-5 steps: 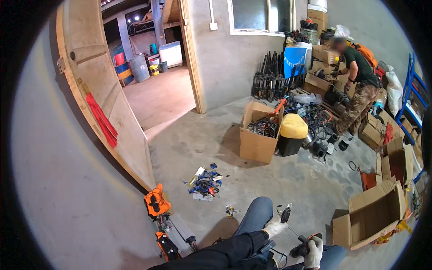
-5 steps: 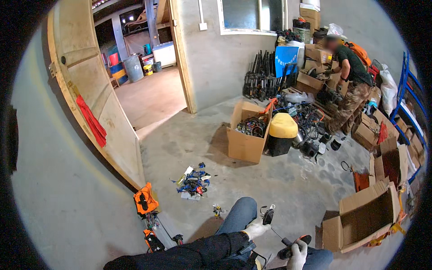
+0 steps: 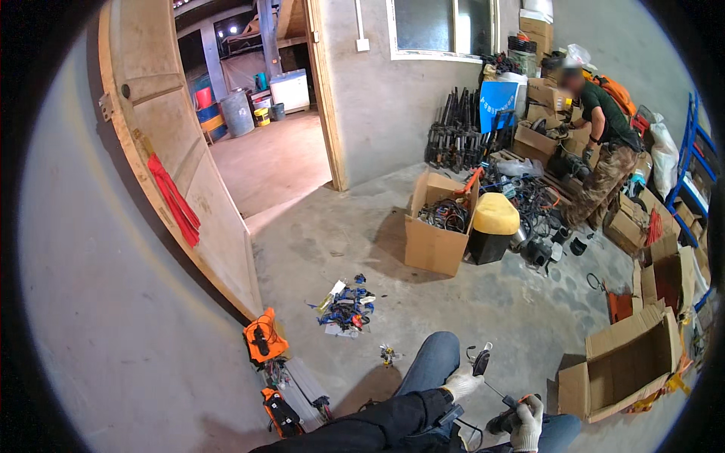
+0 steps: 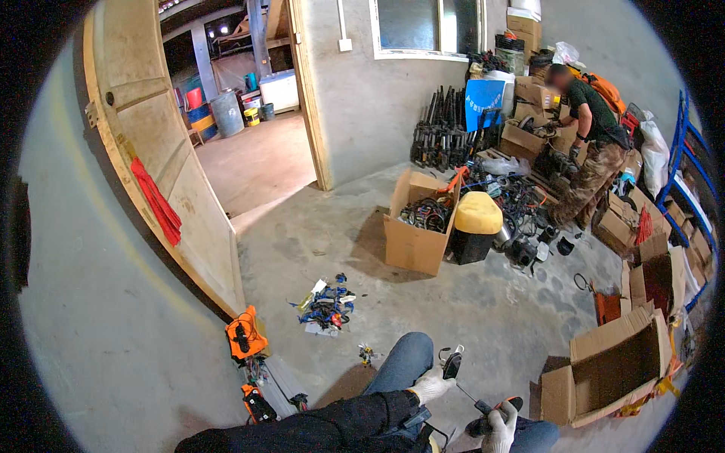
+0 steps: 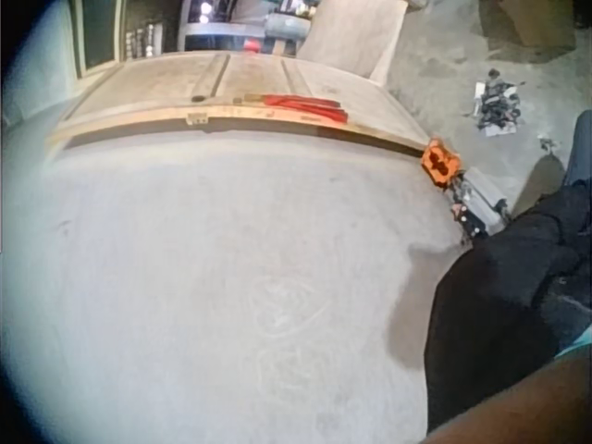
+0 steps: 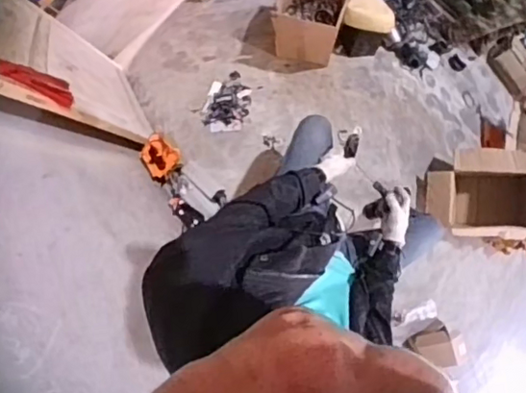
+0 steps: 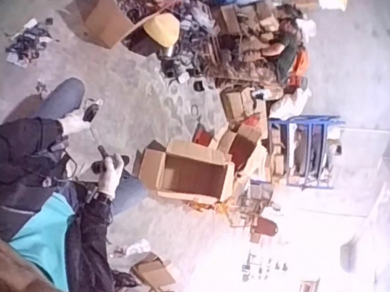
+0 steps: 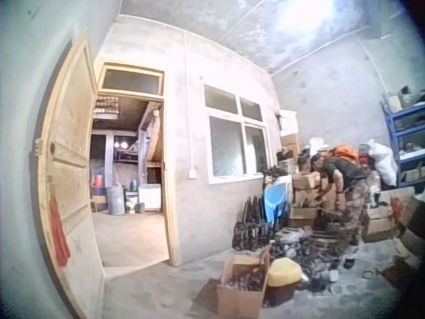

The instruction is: Repairing and testing a small electronic component using a screwdriver and a digital tester.

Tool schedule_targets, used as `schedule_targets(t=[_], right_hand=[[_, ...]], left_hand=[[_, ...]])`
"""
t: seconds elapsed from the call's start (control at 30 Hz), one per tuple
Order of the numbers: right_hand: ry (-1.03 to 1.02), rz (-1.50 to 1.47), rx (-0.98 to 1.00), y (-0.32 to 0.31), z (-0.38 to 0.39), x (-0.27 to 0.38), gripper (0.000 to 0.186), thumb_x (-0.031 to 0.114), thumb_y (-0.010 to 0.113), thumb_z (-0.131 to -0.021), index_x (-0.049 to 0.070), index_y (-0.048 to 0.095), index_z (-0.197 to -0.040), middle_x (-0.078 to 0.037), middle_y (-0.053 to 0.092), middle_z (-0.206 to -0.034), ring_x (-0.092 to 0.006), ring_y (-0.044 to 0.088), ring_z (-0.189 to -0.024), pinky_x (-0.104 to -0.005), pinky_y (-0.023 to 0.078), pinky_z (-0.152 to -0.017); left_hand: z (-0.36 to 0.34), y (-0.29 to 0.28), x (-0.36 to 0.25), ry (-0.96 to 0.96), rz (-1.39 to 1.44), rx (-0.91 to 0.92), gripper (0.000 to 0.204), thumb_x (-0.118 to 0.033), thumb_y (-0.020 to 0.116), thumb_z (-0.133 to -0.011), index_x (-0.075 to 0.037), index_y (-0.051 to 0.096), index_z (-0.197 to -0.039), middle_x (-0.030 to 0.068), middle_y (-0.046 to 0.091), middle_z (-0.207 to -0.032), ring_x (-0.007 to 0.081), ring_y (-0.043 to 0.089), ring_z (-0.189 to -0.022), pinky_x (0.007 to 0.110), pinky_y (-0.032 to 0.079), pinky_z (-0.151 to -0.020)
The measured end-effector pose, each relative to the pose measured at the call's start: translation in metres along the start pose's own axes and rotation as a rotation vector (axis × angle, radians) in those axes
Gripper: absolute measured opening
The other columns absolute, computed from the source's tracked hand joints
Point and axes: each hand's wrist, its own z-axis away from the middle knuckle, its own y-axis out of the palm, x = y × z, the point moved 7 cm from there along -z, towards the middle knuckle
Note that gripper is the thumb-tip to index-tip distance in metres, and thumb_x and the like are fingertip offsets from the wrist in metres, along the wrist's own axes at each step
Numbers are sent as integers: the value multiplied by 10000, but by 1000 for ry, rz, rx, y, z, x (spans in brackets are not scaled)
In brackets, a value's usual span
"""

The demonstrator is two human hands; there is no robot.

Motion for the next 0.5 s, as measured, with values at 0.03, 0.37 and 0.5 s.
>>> schedule_targets(t=[0.03, 0.37, 0.5], right_hand=[[34, -20, -12, 1, -1, -3, 266, 226, 644, -1017, 17, 622, -1180, -32, 597, -803, -121, 514, -591, -268, 410, -543], [-46, 19, 38, -14, -11, -19, 295, 197, 666, -999, 13, 598, -1219, -25, 601, -810, -106, 511, -576, -261, 405, -517], [-20, 81, 50, -10, -15, -18, 394, 172, 694, -972, -7, 557, -1295, -41, 605, -765, -117, 526, -577, -266, 413, -521]], left_hand=[[-4, 5, 9, 0, 1, -1, 484, -357, 632, -857, 13, 644, -1169, 275, 712, -1038, 456, 688, -1044, 517, 535, -895], [-16, 20, 20, -18, 30, 94, 576, -352, 670, -871, -26, 554, -1332, 267, 691, -1165, 447, 668, -1129, 498, 521, -958], [-12, 13, 11, 6, 25, 74, 562, -361, 662, -875, -25, 558, -1313, 266, 695, -1131, 444, 679, -1106, 498, 527, -941]])
